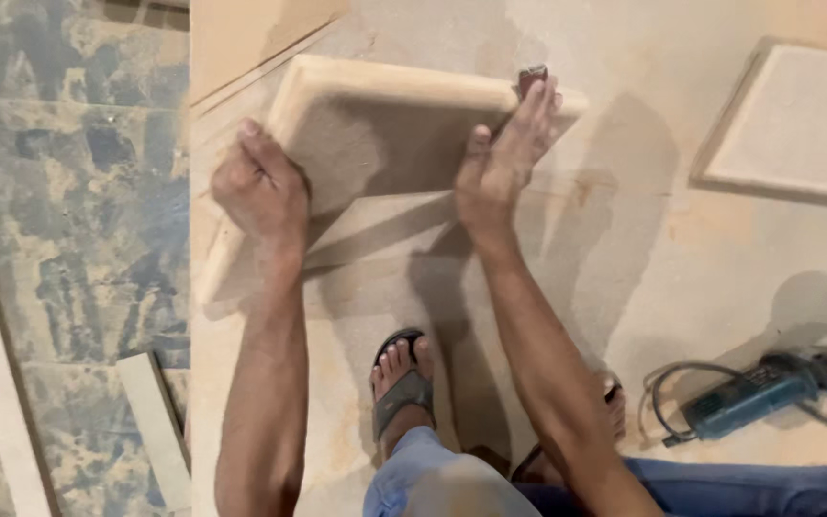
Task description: The person sands the edges and surfaces of an L-shaped wooden component and a flat wooden panel using a piece of sandpaper held in their hand.
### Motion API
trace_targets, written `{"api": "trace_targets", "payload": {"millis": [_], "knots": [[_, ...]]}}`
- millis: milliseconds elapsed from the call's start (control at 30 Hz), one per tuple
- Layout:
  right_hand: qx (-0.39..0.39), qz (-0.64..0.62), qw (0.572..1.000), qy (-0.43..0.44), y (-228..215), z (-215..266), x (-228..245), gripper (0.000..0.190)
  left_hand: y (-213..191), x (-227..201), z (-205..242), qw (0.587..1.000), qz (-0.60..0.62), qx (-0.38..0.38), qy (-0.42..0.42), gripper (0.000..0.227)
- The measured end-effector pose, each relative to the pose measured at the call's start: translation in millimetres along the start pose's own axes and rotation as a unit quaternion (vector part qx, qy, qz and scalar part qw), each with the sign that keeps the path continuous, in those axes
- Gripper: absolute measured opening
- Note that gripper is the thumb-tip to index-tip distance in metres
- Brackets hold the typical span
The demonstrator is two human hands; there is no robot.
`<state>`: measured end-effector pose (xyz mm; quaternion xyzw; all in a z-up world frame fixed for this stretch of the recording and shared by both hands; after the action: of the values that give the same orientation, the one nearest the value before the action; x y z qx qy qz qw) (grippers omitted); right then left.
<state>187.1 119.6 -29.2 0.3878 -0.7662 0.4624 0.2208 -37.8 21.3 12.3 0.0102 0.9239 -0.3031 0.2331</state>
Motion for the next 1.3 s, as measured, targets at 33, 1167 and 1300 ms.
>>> {"api": "trace_targets", "payload": {"millis": [33,1167,1300], "knots": [[-0.001,-0.017,1.000,-0.006,5,7,9,0.059,6,-4,4,1.000,0.013,0.002,-0.013,0.044],[0.028,-0.099,0.995,-0.007,15,22,44,0.065,-9,-42,15,0.996,0.044,0.024,-0.068,0.044],[0.047,-0.047,0.993,-0.093,13,18,45,0.071,-12,-41,17,0.996,0.032,0.026,-0.074,0.043]]}}
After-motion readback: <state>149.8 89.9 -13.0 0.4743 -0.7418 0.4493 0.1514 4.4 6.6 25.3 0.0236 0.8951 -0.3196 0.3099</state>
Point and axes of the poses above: each hand's wrist, its own z-axis away from the middle knuckle, its own y-axis out of the palm, x = y × z, the point moved 3 cm from there along -z, towards the middle knuckle, and after that the axes turned 6 degrees about y, right-handed, at the moved point
